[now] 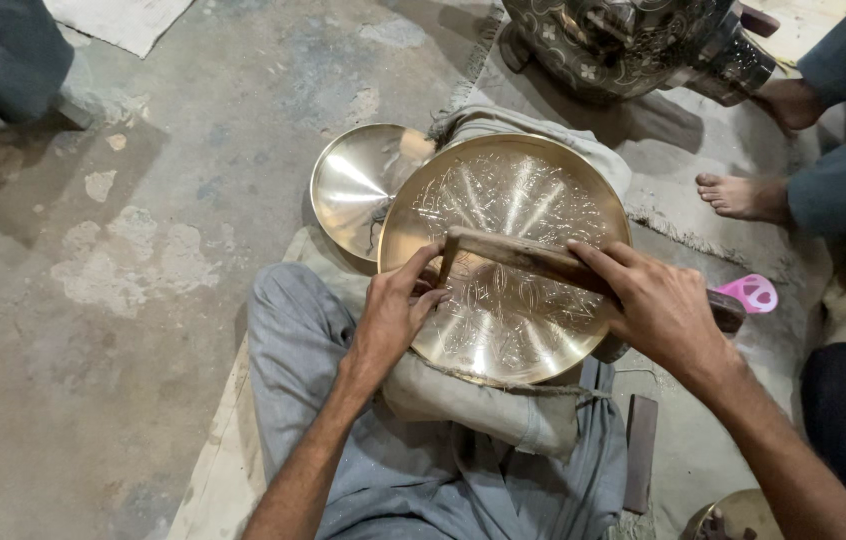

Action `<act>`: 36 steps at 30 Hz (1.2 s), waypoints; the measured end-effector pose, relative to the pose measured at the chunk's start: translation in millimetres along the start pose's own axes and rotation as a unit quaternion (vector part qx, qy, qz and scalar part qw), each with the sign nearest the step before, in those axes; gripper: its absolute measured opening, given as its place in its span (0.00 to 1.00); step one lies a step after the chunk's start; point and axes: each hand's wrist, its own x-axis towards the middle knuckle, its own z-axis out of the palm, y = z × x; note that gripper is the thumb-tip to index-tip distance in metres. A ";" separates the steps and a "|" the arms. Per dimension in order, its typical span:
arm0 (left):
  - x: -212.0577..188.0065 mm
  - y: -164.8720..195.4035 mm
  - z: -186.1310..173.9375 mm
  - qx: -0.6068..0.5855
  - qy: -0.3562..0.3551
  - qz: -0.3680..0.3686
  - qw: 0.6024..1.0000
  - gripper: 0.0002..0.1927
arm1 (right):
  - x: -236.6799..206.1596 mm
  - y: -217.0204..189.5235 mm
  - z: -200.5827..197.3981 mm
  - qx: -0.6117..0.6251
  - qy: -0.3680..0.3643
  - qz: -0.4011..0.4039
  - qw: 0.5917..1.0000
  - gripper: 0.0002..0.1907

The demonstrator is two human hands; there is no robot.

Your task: The person sits on the floor and uses a hammer and a metal punch to engrave a decorative pattern onto a brass plate resting on a cushion. They repeatedly strike the punch to create fine lines and details on the metal surface.

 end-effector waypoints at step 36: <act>-8.7 20.5 -2.3 -0.053 0.035 -0.025 0.998 0.27 | 3.7 -3.0 -24.0 -0.032 0.094 -0.054 0.994 0.35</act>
